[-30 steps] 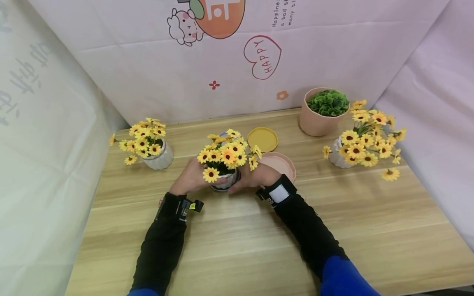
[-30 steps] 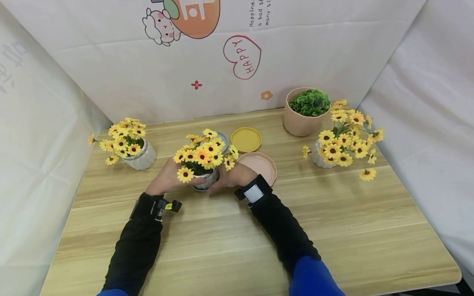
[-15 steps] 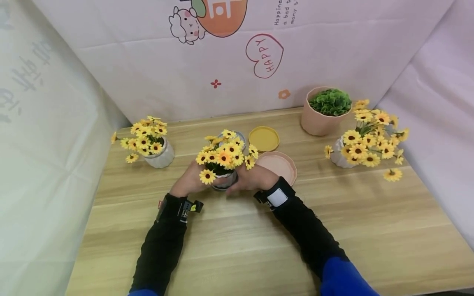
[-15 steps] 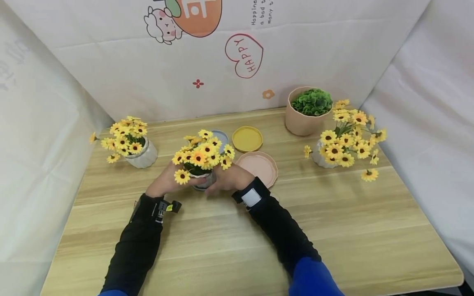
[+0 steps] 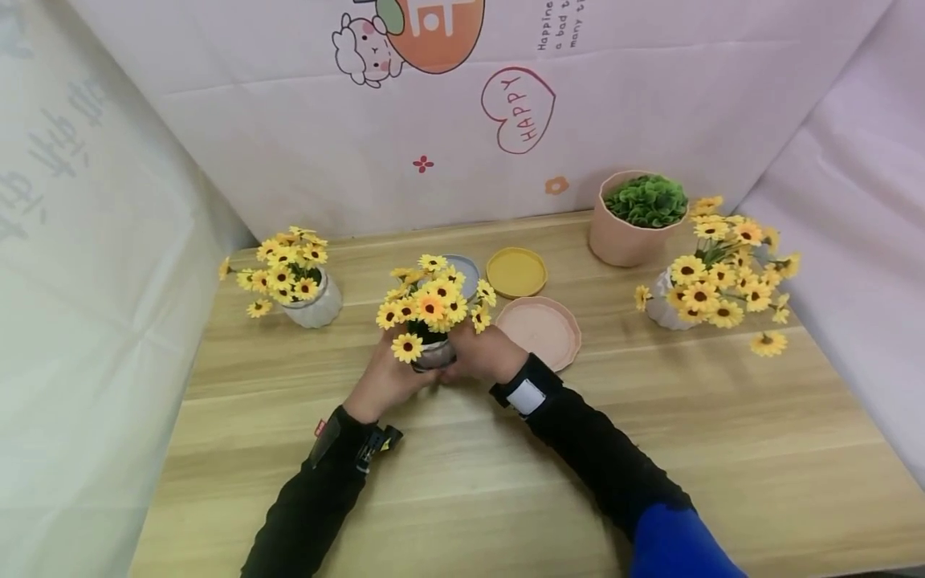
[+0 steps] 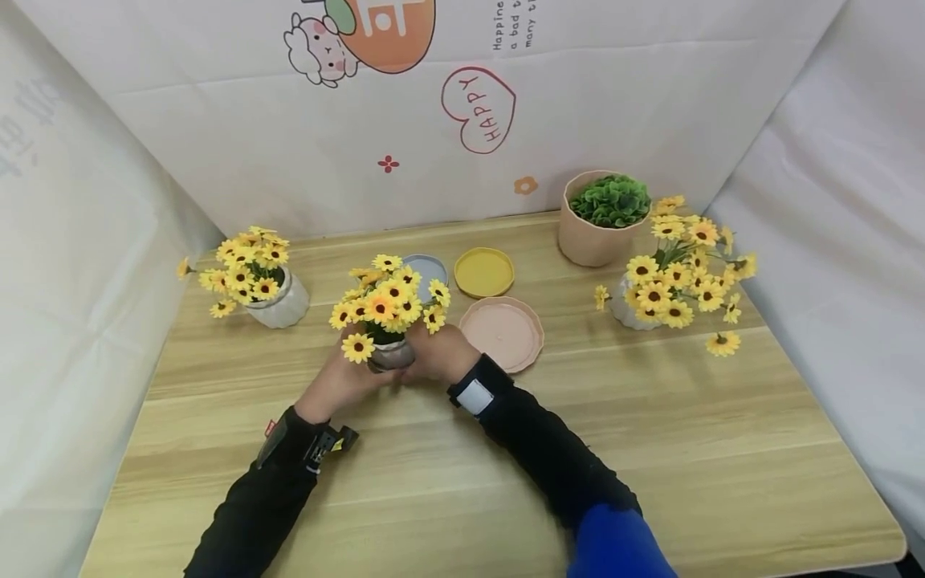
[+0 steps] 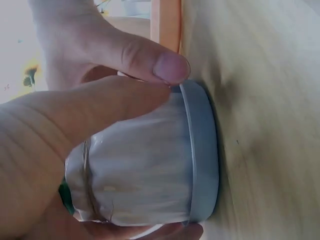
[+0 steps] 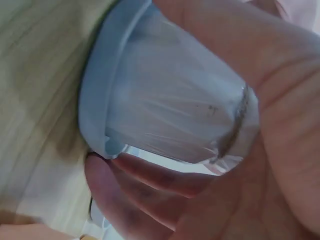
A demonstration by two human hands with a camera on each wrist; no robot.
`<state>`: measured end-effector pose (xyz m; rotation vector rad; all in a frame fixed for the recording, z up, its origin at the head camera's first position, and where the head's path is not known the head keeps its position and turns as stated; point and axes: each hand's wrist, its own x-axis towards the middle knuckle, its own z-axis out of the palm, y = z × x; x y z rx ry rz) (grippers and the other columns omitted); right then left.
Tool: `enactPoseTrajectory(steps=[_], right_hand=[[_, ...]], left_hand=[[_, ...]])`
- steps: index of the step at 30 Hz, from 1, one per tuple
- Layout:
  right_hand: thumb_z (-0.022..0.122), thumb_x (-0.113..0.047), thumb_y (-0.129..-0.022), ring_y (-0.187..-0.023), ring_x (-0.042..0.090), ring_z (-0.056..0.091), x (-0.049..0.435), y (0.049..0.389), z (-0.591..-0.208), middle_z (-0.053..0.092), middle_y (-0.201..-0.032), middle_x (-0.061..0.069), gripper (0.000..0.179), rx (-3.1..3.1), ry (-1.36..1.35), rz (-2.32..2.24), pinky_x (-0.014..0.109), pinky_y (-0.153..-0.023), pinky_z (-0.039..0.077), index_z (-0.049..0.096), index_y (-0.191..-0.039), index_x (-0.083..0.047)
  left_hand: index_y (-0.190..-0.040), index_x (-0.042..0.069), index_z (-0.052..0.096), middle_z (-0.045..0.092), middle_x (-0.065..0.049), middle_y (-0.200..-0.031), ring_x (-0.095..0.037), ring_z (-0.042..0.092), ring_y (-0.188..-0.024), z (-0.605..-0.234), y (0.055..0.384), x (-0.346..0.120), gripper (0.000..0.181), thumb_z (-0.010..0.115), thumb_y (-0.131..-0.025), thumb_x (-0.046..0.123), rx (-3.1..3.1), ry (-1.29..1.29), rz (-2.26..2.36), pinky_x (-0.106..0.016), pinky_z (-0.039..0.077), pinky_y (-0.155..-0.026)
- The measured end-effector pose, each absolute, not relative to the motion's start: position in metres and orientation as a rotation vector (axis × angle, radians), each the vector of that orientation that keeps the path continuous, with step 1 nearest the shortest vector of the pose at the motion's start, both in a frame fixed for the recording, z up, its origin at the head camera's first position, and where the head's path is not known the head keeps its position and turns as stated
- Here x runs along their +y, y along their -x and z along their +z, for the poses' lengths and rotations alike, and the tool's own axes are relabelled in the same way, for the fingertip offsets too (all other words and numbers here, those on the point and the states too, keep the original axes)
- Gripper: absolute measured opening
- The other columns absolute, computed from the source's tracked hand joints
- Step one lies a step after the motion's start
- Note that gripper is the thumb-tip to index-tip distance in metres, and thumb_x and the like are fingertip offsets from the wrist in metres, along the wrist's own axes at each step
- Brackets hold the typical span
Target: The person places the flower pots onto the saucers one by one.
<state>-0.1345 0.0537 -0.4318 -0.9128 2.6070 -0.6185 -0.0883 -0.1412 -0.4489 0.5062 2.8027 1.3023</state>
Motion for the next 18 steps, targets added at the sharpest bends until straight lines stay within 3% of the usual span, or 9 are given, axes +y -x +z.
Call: enactPoseTrajectory(steps=[4, 8, 12, 18], right_hand=[[0.092, -0.032, -0.082, -0.123, 0.038, 0.068, 0.043, 0.132, -0.433, 0.064, -0.139, 0.028, 0.077, 2.693, 1.011, -0.554, 0.048, -0.101, 0.060, 0.058, -0.138, 0.010], [0.092, -0.031, -0.083, -0.129, 0.036, 0.065, 0.030, 0.130, -0.433, 0.060, -0.146, 0.025, 0.077, 2.765, 1.076, -0.485, 0.045, -0.107, 0.057, 0.058, -0.141, 0.007], [0.092, -0.030, -0.084, -0.137, 0.035, 0.060, 0.019, 0.131, -0.435, 0.055, -0.153, 0.025, 0.083, 2.809, 1.120, -0.459, 0.045, -0.114, 0.053, 0.053, -0.148, 0.005], [0.094, -0.030, -0.080, -0.136, 0.037, 0.061, 0.000, 0.132, -0.436, 0.060, -0.149, 0.025, 0.082, 2.853, 1.123, -0.490, 0.048, -0.110, 0.056, 0.058, -0.144, 0.006]], left_hand=[[-0.153, -0.006, 0.043, 0.053, -0.028, -0.152, -0.044, 0.052, -0.142, -0.448, 0.081, -0.146, 0.093, 0.092, -0.076, 0.010, 2.859, -0.403, 1.242, -0.058, 0.042, -0.122], [-0.154, -0.013, 0.035, 0.044, -0.037, -0.153, -0.052, 0.048, -0.141, -0.447, 0.077, -0.152, 0.098, 0.091, -0.077, 0.010, 2.882, -0.304, 1.180, -0.062, 0.043, -0.119], [-0.157, -0.012, 0.028, 0.037, -0.037, -0.157, -0.051, 0.042, -0.146, -0.447, 0.077, -0.161, 0.100, 0.088, -0.080, 0.009, 2.841, -0.211, 1.209, -0.062, 0.038, -0.123], [-0.156, -0.012, 0.025, 0.033, -0.037, -0.156, -0.052, 0.041, -0.146, -0.447, 0.080, -0.173, 0.098, 0.086, -0.080, 0.004, 2.863, -0.174, 1.197, -0.062, 0.036, -0.124]])
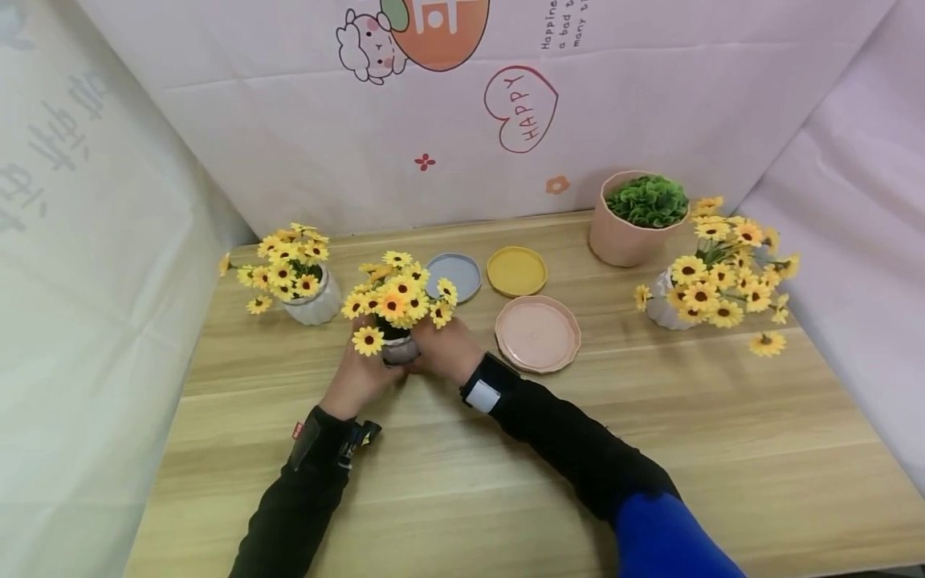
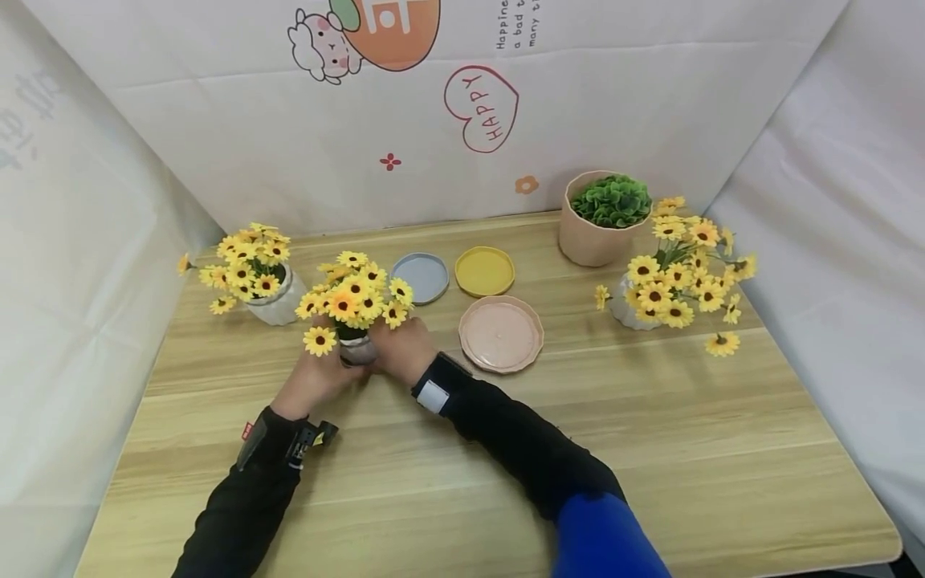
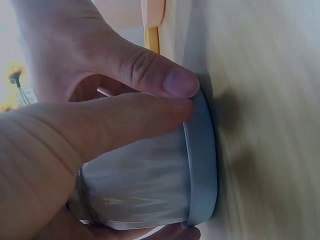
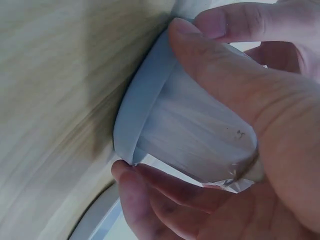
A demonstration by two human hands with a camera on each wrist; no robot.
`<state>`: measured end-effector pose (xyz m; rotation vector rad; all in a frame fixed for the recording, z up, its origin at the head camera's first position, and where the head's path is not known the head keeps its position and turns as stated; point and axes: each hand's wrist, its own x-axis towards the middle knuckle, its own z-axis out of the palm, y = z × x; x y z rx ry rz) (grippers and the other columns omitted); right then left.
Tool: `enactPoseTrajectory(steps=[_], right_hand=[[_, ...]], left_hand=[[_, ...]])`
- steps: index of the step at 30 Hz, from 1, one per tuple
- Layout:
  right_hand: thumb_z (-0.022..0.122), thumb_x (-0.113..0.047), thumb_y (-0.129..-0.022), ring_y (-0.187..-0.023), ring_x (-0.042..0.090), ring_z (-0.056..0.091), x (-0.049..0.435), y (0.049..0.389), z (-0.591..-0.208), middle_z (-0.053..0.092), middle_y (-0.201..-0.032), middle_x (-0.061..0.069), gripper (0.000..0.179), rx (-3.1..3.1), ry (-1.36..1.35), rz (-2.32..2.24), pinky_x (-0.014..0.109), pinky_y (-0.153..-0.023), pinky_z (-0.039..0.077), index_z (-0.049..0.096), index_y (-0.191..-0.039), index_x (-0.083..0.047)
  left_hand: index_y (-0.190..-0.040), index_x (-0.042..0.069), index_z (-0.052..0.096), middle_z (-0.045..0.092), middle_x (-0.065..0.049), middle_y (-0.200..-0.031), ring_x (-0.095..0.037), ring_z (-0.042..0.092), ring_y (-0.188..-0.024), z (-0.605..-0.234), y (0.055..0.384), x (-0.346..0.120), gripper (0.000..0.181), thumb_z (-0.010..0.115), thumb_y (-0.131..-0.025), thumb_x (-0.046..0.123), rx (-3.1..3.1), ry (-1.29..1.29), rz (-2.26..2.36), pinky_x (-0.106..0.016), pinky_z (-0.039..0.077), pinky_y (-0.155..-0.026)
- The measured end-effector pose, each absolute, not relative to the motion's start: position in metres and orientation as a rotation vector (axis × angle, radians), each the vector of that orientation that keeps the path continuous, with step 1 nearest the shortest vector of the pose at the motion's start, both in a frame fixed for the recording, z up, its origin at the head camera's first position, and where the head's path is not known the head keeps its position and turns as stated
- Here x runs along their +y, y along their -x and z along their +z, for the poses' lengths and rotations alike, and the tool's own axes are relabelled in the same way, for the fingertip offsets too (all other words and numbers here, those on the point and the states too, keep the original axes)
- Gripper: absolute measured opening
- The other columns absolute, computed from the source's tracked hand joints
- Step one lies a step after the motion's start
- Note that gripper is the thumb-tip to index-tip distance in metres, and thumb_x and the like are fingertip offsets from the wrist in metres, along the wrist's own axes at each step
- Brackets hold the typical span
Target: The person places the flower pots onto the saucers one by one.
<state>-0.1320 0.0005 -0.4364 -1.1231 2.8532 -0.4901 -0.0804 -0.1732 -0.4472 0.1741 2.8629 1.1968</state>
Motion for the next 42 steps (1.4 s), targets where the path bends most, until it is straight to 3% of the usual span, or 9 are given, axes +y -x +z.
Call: enactPoseTrajectory(steps=[6, 11, 18, 26, 31, 34, 37, 42], right_hand=[[0.095, -0.038, -0.078, -0.120, 0.034, 0.071, -0.018, 0.138, -0.437, 0.068, -0.137, 0.020, 0.072, 2.956, 1.080, -0.314, 0.046, -0.090, 0.065, 0.068, -0.131, 0.002], [0.097, -0.043, -0.074, -0.125, 0.031, 0.068, -0.028, 0.146, -0.438, 0.070, -0.137, 0.016, 0.073, 3.042, 1.077, -0.187, 0.043, -0.097, 0.063, 0.072, -0.128, -0.001], [0.098, -0.048, -0.069, -0.081, 0.021, 0.076, -0.036, 0.156, -0.444, 0.078, -0.094, 0.004, 0.053, 3.200, 1.076, -0.043, 0.039, -0.069, 0.066, 0.079, -0.098, -0.008], [0.096, -0.055, -0.070, -0.082, 0.018, 0.074, -0.049, 0.173, -0.443, 0.077, -0.098, -0.001, 0.052, 3.261, 0.966, 0.071, 0.035, -0.071, 0.062, 0.080, -0.099, -0.014], [0.096, -0.058, -0.067, -0.069, 0.012, 0.070, -0.055, 0.183, -0.445, 0.075, -0.087, -0.005, 0.046, 3.396, 0.954, 0.149, 0.029, -0.065, 0.058, 0.079, -0.087, -0.020], [0.096, -0.058, -0.067, -0.072, 0.013, 0.071, -0.060, 0.192, -0.445, 0.076, -0.091, -0.004, 0.047, 3.366, 0.904, 0.171, 0.028, -0.067, 0.058, 0.080, -0.091, -0.020], [0.093, -0.057, -0.072, -0.086, 0.017, 0.074, -0.064, 0.203, -0.443, 0.077, -0.111, -0.001, 0.056, 3.213, 0.829, 0.147, 0.031, -0.079, 0.060, 0.081, -0.110, -0.017], [0.088, -0.059, -0.079, -0.108, 0.024, 0.074, -0.068, 0.222, -0.436, 0.070, -0.140, 0.003, 0.079, 3.008, 0.724, 0.129, 0.038, -0.099, 0.057, 0.068, -0.139, -0.012]], left_hand=[[-0.156, -0.013, 0.027, 0.030, -0.037, -0.157, -0.051, 0.038, -0.148, -0.444, 0.090, -0.184, 0.095, 0.085, -0.082, 0.001, 2.852, -0.138, 1.137, -0.061, 0.033, -0.126], [-0.156, -0.013, 0.031, 0.035, -0.038, -0.158, -0.052, 0.040, -0.147, -0.442, 0.102, -0.192, 0.088, 0.083, -0.088, 0.006, 2.872, -0.154, 0.960, -0.060, 0.035, -0.125], [-0.160, -0.009, 0.029, 0.034, -0.035, -0.164, -0.049, 0.034, -0.153, -0.442, 0.121, -0.199, 0.088, 0.080, -0.092, 0.010, 2.829, -0.109, 0.943, -0.058, 0.031, -0.128], [-0.157, -0.010, 0.035, 0.037, -0.035, -0.162, -0.052, 0.036, -0.151, -0.440, 0.143, -0.203, 0.075, 0.072, -0.097, 0.015, 2.770, 0.001, 0.866, -0.059, 0.033, -0.127], [-0.150, -0.013, 0.042, 0.045, -0.039, -0.153, -0.054, 0.040, -0.147, -0.440, 0.158, -0.206, 0.061, 0.064, -0.099, 0.015, 2.725, 0.077, 0.777, -0.061, 0.037, -0.123], [-0.154, -0.012, 0.037, 0.044, -0.038, -0.155, -0.053, 0.041, -0.147, -0.441, 0.167, -0.207, 0.066, 0.064, -0.098, 0.011, 2.714, 0.099, 0.808, -0.060, 0.038, -0.123], [-0.155, -0.011, 0.036, 0.046, -0.036, -0.155, -0.052, 0.042, -0.147, -0.442, 0.176, -0.208, 0.067, 0.066, -0.099, 0.011, 2.717, 0.104, 0.820, -0.060, 0.039, -0.123], [-0.151, -0.010, 0.041, 0.049, -0.035, -0.152, -0.051, 0.041, -0.147, -0.442, 0.191, -0.206, 0.068, 0.073, -0.099, 0.019, 2.724, 0.126, 0.820, -0.059, 0.038, -0.124]])
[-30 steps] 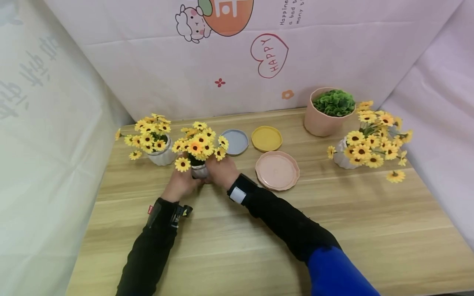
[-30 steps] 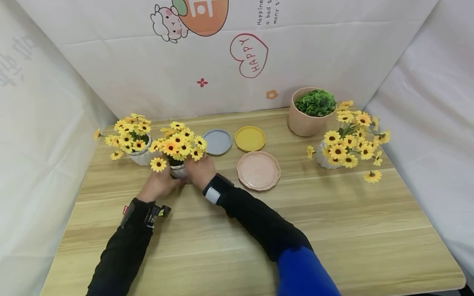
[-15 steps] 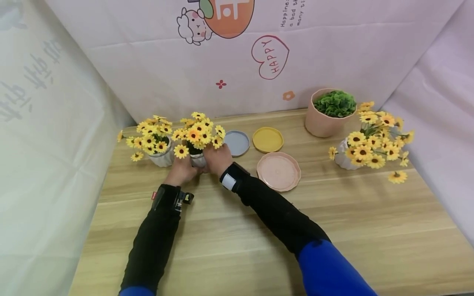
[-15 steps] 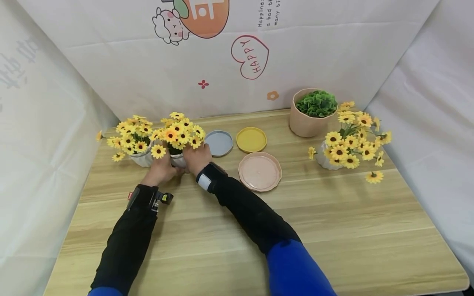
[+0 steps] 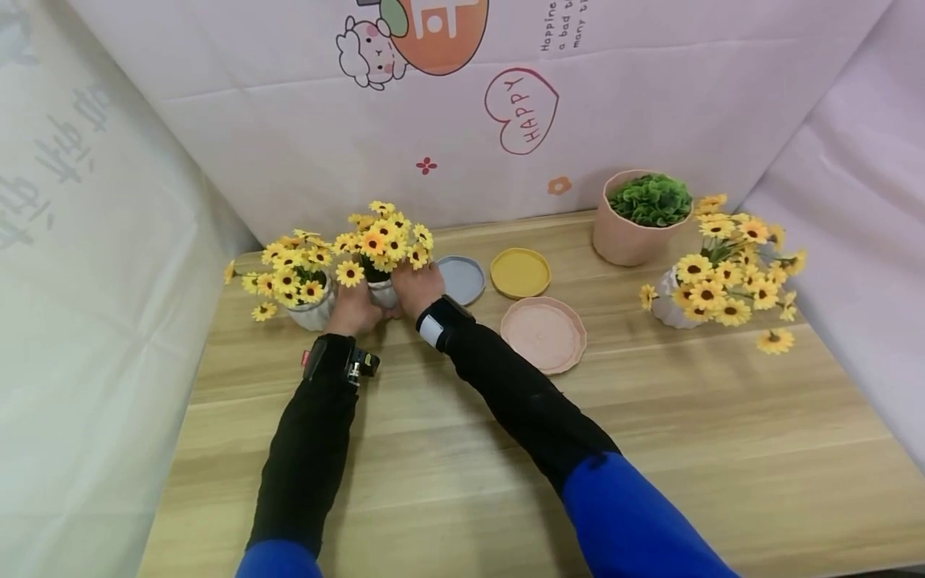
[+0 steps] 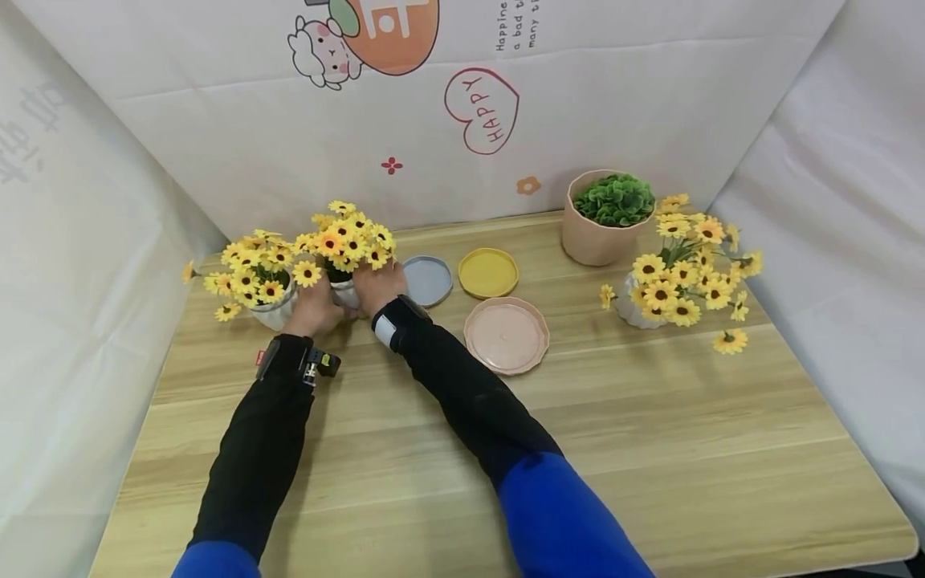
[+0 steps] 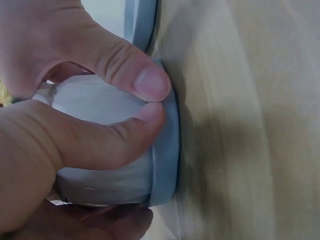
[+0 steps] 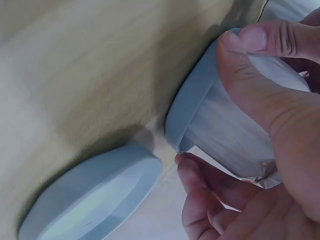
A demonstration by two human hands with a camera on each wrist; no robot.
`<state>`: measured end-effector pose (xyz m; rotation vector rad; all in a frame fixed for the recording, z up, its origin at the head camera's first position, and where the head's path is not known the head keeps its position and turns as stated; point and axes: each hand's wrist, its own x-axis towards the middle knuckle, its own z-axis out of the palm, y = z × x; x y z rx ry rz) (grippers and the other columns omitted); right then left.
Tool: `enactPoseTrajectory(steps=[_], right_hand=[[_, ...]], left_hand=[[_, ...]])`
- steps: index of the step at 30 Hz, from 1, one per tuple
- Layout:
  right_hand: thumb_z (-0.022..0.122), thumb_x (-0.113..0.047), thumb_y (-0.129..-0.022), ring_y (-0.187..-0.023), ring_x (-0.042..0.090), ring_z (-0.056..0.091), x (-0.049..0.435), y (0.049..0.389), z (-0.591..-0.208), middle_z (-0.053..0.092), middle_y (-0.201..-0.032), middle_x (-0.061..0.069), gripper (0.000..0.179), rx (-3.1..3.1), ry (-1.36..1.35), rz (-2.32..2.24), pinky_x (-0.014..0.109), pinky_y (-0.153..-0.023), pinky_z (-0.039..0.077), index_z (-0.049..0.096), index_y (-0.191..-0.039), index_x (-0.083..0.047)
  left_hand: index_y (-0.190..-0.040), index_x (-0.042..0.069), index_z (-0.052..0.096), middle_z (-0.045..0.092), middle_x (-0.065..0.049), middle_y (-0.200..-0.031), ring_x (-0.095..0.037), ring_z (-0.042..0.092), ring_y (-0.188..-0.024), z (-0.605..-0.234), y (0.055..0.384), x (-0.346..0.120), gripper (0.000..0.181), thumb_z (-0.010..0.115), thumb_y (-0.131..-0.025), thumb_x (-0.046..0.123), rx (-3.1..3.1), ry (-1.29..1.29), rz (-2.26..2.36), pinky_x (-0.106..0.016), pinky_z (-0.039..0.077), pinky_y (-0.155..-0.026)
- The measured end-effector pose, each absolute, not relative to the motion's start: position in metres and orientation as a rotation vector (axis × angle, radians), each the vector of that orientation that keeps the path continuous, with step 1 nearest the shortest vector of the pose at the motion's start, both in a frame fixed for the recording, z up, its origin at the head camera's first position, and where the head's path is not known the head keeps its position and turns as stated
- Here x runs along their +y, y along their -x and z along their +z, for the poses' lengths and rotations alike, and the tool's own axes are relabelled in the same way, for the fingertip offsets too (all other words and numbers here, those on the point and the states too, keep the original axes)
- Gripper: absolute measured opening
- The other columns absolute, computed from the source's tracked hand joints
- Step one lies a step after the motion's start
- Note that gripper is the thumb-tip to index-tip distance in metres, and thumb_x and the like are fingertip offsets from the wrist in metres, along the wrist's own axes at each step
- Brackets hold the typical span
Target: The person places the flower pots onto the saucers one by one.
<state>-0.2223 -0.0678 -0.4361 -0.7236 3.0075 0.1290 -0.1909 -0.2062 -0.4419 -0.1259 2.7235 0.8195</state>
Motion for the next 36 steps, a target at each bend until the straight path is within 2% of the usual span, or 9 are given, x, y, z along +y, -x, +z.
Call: enactPoseTrajectory(steps=[6, 13, 17, 21, 24, 29, 33, 35, 36], right_hand=[[0.086, -0.061, -0.080, -0.117, 0.027, 0.072, -0.071, 0.236, -0.433, 0.066, -0.147, 0.004, 0.099, 2.978, 0.663, 0.134, 0.040, -0.109, 0.054, 0.052, -0.155, -0.007], [0.086, -0.058, -0.083, -0.114, 0.023, 0.071, -0.074, 0.251, -0.433, 0.073, -0.130, 0.002, 0.085, 3.024, 0.600, 0.092, 0.038, -0.100, 0.057, 0.060, -0.147, -0.010], [0.079, -0.052, -0.092, -0.116, 0.024, 0.071, -0.076, 0.259, -0.434, 0.072, -0.135, 0.002, 0.078, 3.018, 0.579, 0.091, 0.038, -0.103, 0.056, 0.055, -0.153, -0.009], [0.079, -0.049, -0.094, -0.124, 0.028, 0.068, -0.077, 0.267, -0.435, 0.068, -0.143, 0.005, 0.076, 3.023, 0.544, 0.050, 0.042, -0.109, 0.054, 0.054, -0.153, -0.009], [0.083, -0.052, -0.088, -0.125, 0.031, 0.068, -0.075, 0.273, -0.435, 0.068, -0.143, 0.007, 0.082, 3.027, 0.531, 0.012, 0.046, -0.110, 0.054, 0.056, -0.152, -0.008], [0.085, -0.051, -0.086, -0.119, 0.032, 0.070, -0.073, 0.278, -0.434, 0.067, -0.145, 0.007, 0.086, 2.975, 0.553, -0.057, 0.049, -0.109, 0.053, 0.053, -0.153, -0.008], [0.083, -0.055, -0.086, -0.116, 0.030, 0.070, -0.070, 0.278, -0.434, 0.065, -0.147, 0.004, 0.083, 2.945, 0.572, -0.085, 0.047, -0.106, 0.051, 0.056, -0.151, -0.011], [0.081, -0.056, -0.088, -0.114, 0.030, 0.071, -0.067, 0.277, -0.434, 0.068, -0.142, 0.004, 0.077, 2.934, 0.585, -0.106, 0.047, -0.105, 0.051, 0.060, -0.147, -0.012], [0.081, -0.057, -0.088, -0.115, 0.031, 0.070, -0.066, 0.277, -0.435, 0.069, -0.139, 0.005, 0.077, 2.928, 0.588, -0.135, 0.047, -0.106, 0.050, 0.060, -0.146, -0.012]], left_hand=[[-0.151, -0.011, 0.041, 0.051, -0.035, -0.149, -0.051, 0.046, -0.143, -0.443, 0.209, -0.207, 0.072, 0.076, -0.098, 0.023, 2.713, 0.167, 0.785, -0.058, 0.043, -0.119], [-0.153, -0.009, 0.040, 0.052, -0.032, -0.149, -0.047, 0.050, -0.139, -0.446, 0.232, -0.209, 0.079, 0.082, -0.093, 0.020, 2.719, 0.167, 0.837, -0.056, 0.046, -0.117], [-0.157, -0.008, 0.036, 0.050, -0.032, -0.152, -0.047, 0.046, -0.144, -0.446, 0.244, -0.210, 0.086, 0.083, -0.092, 0.022, 2.731, 0.142, 0.806, -0.056, 0.044, -0.119], [-0.158, -0.007, 0.035, 0.051, -0.031, -0.151, -0.047, 0.044, -0.146, -0.446, 0.254, -0.210, 0.088, 0.084, -0.092, 0.024, 2.746, 0.124, 0.781, -0.054, 0.044, -0.121], [-0.157, -0.009, 0.036, 0.052, -0.032, -0.149, -0.047, 0.047, -0.144, -0.445, 0.260, -0.208, 0.087, 0.083, -0.092, 0.024, 2.750, 0.111, 0.770, -0.054, 0.045, -0.119], [-0.157, -0.009, 0.036, 0.052, -0.032, -0.150, -0.047, 0.048, -0.142, -0.447, 0.261, -0.212, 0.085, 0.081, -0.093, 0.025, 2.737, 0.096, 0.798, -0.055, 0.045, -0.118], [-0.156, -0.005, 0.040, 0.050, -0.030, -0.153, -0.045, 0.047, -0.144, -0.450, 0.256, -0.218, 0.080, 0.081, -0.092, 0.020, 2.740, 0.058, 0.924, -0.055, 0.041, -0.123], [-0.153, -0.006, 0.045, 0.047, -0.029, -0.156, -0.045, 0.045, -0.146, -0.451, 0.253, -0.221, 0.074, 0.080, -0.092, 0.019, 2.753, 0.022, 0.957, -0.055, 0.038, -0.125], [-0.155, -0.005, 0.043, 0.044, -0.028, -0.159, -0.045, 0.043, -0.148, -0.452, 0.251, -0.221, 0.075, 0.079, -0.093, 0.017, 2.757, 0.005, 0.987, -0.055, 0.035, -0.127]])
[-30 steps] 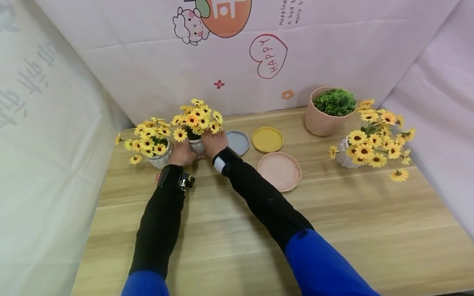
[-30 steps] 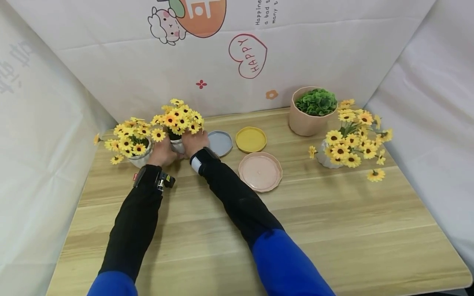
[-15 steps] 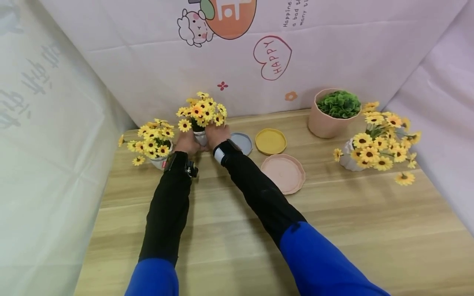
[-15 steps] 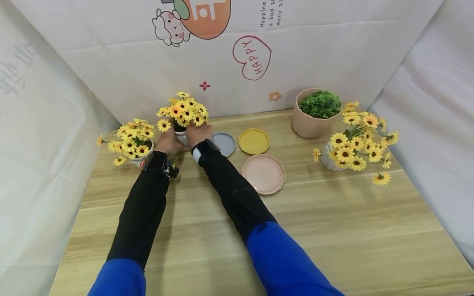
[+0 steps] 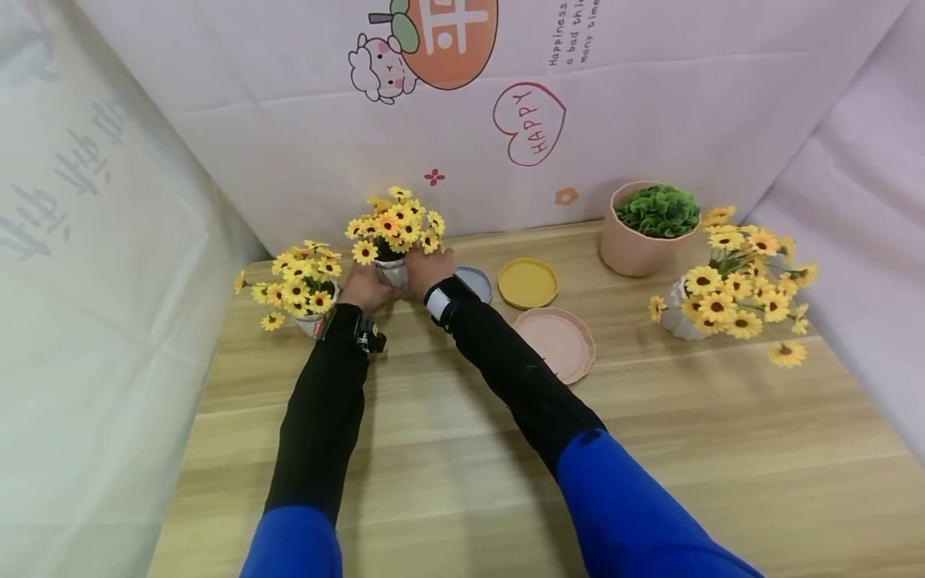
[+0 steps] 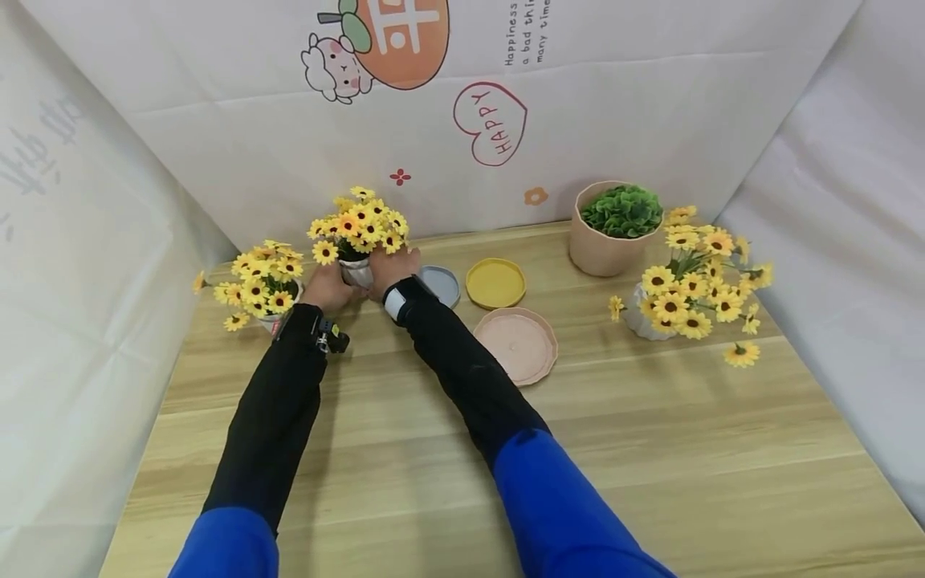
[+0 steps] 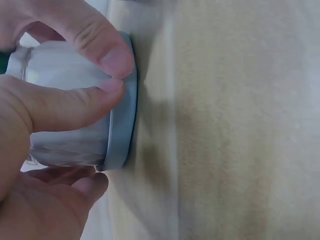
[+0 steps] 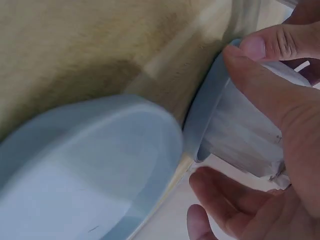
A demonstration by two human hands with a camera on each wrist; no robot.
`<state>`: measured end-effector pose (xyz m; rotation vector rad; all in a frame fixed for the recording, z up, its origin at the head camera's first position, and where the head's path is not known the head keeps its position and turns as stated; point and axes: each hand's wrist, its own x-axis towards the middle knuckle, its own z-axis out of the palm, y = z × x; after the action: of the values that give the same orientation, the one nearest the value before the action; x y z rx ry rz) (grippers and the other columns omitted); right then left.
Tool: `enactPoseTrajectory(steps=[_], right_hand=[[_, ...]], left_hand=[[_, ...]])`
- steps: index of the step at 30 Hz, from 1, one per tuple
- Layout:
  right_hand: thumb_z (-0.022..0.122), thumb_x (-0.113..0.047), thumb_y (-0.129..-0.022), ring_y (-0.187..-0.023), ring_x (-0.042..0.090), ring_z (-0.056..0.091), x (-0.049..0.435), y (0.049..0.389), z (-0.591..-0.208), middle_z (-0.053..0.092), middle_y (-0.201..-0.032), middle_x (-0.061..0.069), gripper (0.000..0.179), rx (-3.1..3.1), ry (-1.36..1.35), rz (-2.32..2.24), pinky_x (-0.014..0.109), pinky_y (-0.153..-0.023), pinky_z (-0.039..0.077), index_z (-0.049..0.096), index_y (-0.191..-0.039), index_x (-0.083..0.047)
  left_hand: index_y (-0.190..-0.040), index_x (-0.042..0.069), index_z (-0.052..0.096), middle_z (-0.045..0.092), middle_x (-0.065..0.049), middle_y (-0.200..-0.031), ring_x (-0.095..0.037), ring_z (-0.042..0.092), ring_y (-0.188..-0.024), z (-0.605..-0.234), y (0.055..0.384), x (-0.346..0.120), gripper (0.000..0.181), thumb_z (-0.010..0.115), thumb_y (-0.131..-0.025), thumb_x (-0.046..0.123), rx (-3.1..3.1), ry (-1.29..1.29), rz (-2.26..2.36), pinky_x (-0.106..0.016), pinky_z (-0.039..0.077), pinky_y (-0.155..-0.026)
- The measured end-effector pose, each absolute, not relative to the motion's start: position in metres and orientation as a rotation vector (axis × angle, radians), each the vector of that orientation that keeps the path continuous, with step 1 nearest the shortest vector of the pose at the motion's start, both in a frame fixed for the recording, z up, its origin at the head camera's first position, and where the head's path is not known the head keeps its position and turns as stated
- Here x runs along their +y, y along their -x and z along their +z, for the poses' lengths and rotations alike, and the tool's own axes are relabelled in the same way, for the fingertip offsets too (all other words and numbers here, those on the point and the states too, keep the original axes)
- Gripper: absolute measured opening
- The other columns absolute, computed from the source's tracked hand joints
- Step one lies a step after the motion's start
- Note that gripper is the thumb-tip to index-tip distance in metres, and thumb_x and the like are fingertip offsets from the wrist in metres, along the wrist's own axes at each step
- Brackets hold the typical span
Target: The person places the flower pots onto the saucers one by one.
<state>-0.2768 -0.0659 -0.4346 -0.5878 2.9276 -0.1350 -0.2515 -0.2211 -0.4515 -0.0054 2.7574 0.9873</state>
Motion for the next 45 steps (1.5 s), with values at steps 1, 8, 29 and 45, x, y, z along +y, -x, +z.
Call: enactPoseTrajectory(steps=[1, 8, 29, 45], right_hand=[[0.080, -0.057, -0.089, -0.115, 0.032, 0.069, -0.063, 0.275, -0.435, 0.071, -0.135, 0.005, 0.074, 2.922, 0.590, -0.159, 0.048, -0.106, 0.050, 0.061, -0.144, -0.013], [0.082, -0.061, -0.086, -0.131, 0.042, 0.062, -0.037, 0.261, -0.433, 0.069, -0.139, 0.014, 0.100, 2.890, 0.676, -0.392, 0.059, -0.110, 0.051, 0.041, -0.160, -0.006], [0.083, -0.041, -0.091, -0.127, 0.049, 0.058, 0.116, 0.230, -0.381, 0.054, -0.144, 0.034, 0.087, 3.123, 0.486, -0.479, 0.060, -0.101, 0.055, 0.043, -0.152, 0.006], [0.078, -0.031, -0.095, -0.116, 0.053, 0.060, 0.204, 0.269, -0.383, 0.059, -0.127, 0.038, 0.064, 3.354, -0.199, -0.156, 0.060, -0.094, 0.058, 0.057, -0.129, 0.018]], left_hand=[[-0.155, -0.005, 0.042, 0.043, -0.028, -0.160, -0.045, 0.041, -0.149, -0.452, 0.249, -0.220, 0.074, 0.078, -0.094, 0.015, 2.761, -0.008, 1.007, -0.055, 0.034, -0.128], [-0.163, -0.009, 0.018, 0.020, -0.035, -0.168, -0.047, 0.033, -0.154, -0.455, 0.233, -0.210, 0.094, 0.079, -0.094, 0.013, 2.724, 0.030, 1.174, -0.056, 0.034, -0.128], [-0.167, -0.004, 0.013, 0.023, -0.028, -0.172, -0.042, 0.026, -0.160, -0.445, 0.142, -0.100, 0.108, 0.084, -0.089, 0.023, 2.595, -0.400, 1.257, -0.053, 0.023, -0.133], [-0.161, 0.001, 0.033, 0.042, -0.019, -0.161, -0.032, 0.042, -0.150, -0.472, 0.136, -0.030, 0.106, 0.095, -0.079, 0.028, 2.551, -0.614, 1.246, -0.047, 0.039, -0.126]])
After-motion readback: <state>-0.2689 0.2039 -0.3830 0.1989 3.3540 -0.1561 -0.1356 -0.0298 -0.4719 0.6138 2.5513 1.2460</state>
